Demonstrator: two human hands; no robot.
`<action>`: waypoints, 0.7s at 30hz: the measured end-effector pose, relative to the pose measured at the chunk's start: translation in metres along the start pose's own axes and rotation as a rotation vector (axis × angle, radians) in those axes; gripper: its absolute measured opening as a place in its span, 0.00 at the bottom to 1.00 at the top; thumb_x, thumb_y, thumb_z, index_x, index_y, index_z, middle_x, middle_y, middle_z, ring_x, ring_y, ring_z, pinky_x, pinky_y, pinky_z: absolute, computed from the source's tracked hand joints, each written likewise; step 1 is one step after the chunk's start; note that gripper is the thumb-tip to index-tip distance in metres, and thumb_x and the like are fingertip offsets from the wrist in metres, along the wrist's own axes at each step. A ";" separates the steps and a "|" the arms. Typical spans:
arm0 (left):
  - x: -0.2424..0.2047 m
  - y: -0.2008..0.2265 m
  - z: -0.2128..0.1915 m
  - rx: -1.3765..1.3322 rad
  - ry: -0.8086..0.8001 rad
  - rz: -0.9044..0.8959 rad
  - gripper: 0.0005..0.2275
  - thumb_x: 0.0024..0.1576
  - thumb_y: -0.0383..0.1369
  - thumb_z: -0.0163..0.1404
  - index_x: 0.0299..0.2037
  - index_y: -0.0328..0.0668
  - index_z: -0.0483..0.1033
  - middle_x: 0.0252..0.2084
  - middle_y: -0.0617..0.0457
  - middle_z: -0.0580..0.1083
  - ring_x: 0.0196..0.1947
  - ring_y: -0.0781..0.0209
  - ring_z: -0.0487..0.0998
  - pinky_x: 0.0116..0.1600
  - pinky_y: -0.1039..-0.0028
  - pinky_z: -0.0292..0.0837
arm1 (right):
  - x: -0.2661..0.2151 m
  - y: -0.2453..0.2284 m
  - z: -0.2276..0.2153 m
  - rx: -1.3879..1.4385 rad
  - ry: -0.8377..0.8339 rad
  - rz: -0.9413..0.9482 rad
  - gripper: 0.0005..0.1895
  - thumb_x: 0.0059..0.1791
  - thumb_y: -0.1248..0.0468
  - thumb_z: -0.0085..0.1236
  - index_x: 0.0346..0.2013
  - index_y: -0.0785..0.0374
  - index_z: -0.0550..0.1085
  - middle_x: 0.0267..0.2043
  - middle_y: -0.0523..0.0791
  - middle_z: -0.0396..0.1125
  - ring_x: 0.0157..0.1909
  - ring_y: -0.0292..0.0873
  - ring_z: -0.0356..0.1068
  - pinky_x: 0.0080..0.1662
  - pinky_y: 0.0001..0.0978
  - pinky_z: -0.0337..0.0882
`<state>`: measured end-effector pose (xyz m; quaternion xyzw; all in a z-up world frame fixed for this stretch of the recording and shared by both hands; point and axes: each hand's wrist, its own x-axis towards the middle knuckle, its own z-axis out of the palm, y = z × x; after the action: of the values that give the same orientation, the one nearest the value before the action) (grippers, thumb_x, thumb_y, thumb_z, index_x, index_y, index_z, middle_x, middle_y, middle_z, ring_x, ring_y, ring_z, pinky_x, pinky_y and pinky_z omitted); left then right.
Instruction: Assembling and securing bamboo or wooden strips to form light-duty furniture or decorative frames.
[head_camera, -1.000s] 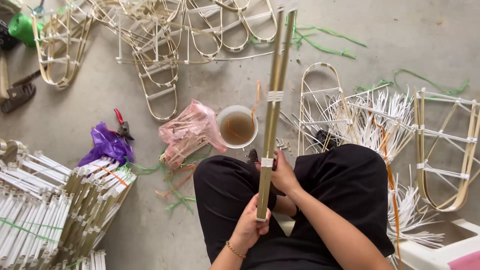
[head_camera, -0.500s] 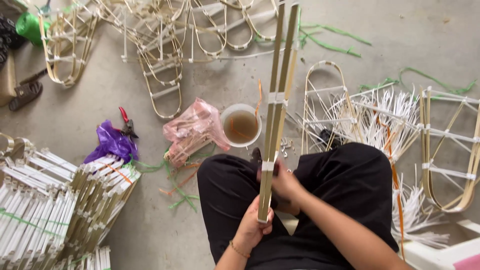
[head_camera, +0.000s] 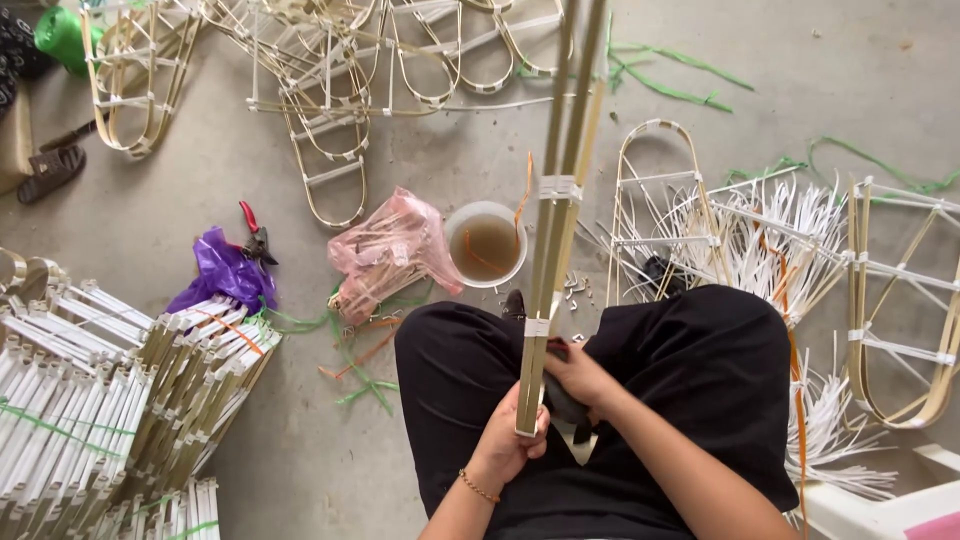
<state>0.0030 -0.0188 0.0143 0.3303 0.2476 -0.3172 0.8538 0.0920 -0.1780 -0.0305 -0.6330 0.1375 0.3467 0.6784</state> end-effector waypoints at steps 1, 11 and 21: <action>-0.004 0.005 0.007 -0.005 0.007 -0.005 0.23 0.60 0.25 0.44 0.67 0.46 0.60 0.22 0.60 0.67 0.15 0.73 0.59 0.21 0.81 0.57 | 0.005 0.004 -0.017 0.001 -0.003 0.010 0.17 0.50 0.56 0.58 0.52 0.54 0.72 0.42 0.39 0.75 0.42 0.33 0.73 0.46 0.29 0.74; 0.008 0.005 0.024 0.038 0.055 0.004 0.24 0.58 0.24 0.44 0.67 0.49 0.61 0.22 0.62 0.65 0.16 0.75 0.58 0.22 0.82 0.58 | 0.013 0.014 -0.075 0.996 0.262 -0.083 0.10 0.54 0.55 0.59 0.43 0.56 0.73 0.34 0.39 0.70 0.37 0.36 0.70 0.42 0.33 0.73; 0.020 0.007 0.026 -0.017 0.006 -0.010 0.21 0.59 0.27 0.45 0.63 0.52 0.64 0.22 0.60 0.67 0.16 0.74 0.58 0.22 0.81 0.59 | 0.012 0.025 -0.045 0.322 0.085 -0.241 0.12 0.52 0.65 0.61 0.49 0.64 0.74 0.44 0.41 0.72 0.46 0.34 0.69 0.50 0.30 0.70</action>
<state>0.0271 -0.0414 0.0216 0.3227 0.2545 -0.3185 0.8542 0.0956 -0.2183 -0.0639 -0.5423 0.1427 0.2094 0.8010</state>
